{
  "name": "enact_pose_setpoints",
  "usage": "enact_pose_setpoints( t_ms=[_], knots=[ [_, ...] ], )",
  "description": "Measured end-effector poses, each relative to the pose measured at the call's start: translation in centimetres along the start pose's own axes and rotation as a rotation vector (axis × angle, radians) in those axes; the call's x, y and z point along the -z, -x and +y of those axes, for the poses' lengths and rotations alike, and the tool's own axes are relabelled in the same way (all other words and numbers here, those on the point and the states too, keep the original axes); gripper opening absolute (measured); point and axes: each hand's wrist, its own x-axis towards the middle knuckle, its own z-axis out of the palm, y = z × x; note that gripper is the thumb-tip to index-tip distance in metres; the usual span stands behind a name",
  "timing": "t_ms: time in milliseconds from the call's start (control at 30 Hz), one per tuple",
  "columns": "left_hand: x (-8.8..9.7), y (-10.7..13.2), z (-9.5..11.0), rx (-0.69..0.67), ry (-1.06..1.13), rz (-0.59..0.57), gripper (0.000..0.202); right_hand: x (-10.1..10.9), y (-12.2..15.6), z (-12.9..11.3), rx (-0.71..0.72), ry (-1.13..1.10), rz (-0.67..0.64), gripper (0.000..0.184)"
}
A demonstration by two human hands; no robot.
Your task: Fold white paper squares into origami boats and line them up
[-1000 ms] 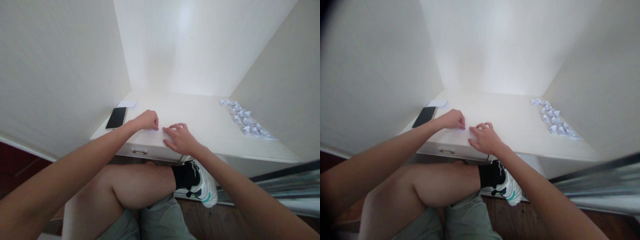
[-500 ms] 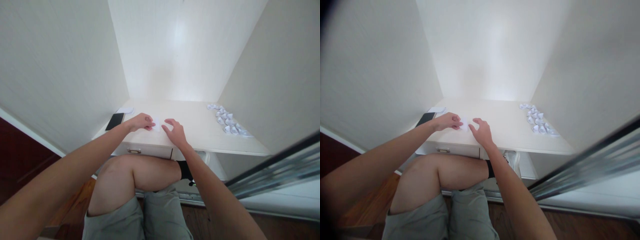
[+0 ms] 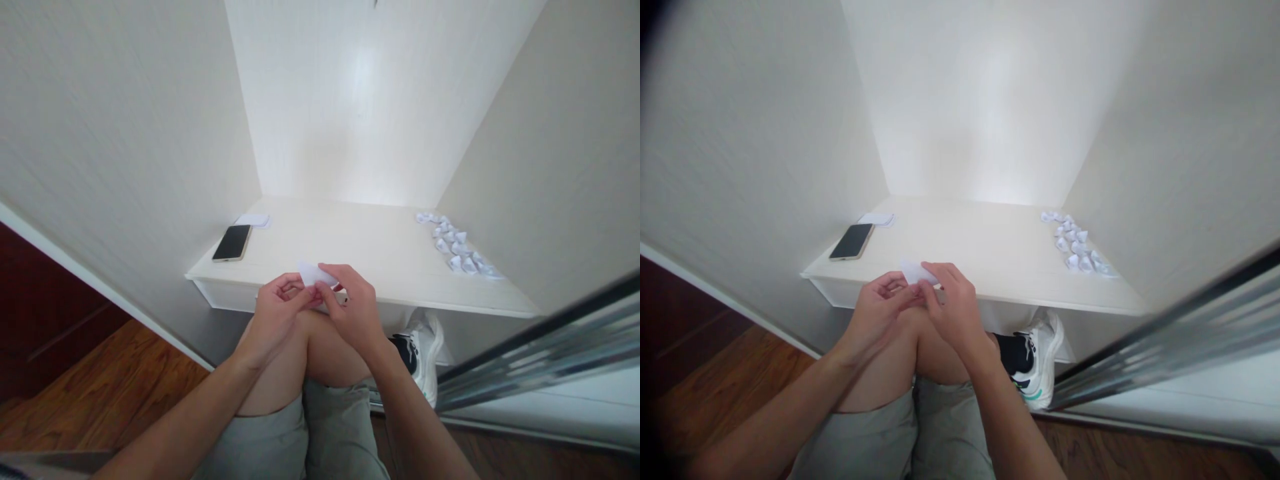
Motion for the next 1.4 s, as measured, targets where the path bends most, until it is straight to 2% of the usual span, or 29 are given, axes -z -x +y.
enact_pose_setpoints(
  t_ms=[133, 300, 400, 567, 733, 933, 1100, 1267, 1400],
  knots=[
    [0.4, 1.1, 0.0, -0.046, 0.008, 0.013, 0.023, -0.6, 0.6, -1.6, 0.100, 0.046, 0.074, 0.026],
    [1.6, 2.5, 0.8, -0.073, 0.025, -0.016, 0.017, -2.1, 1.5, -3.5, 0.105, 0.046, 0.225, 0.022],
    [2.5, 3.2, 1.2, -0.110, -0.018, -0.013, 0.014, -3.0, 2.0, -4.0, 0.164, 0.119, 0.305, 0.020],
    [3.3, 3.8, 1.8, -0.156, -0.183, 0.082, 0.017, -4.2, 2.3, -3.9, 0.300, 0.197, 0.390, 0.035],
    [2.9, 3.6, 2.3, -0.178, -0.225, 0.097, 0.013, -4.5, 2.4, -3.9, 0.318, 0.240, 0.369, 0.038],
    [3.1, 3.0, 1.6, -0.244, -0.302, 0.083, 0.006, -4.1, 2.2, -4.7, 0.254, 0.208, 0.210, 0.041],
    [3.5, 2.8, 0.8, -0.209, -0.315, 0.055, 0.007, -4.1, 2.0, -4.6, 0.263, 0.171, 0.237, 0.035],
    [3.3, 2.3, 0.6, -0.274, -0.347, 0.036, 0.006, -4.3, 2.1, -4.0, 0.234, 0.146, 0.195, 0.039],
    [3.2, 2.1, 0.5, -0.271, -0.339, 0.023, 0.006, -4.6, 2.4, -3.5, 0.240, 0.119, 0.184, 0.038]
  ],
)
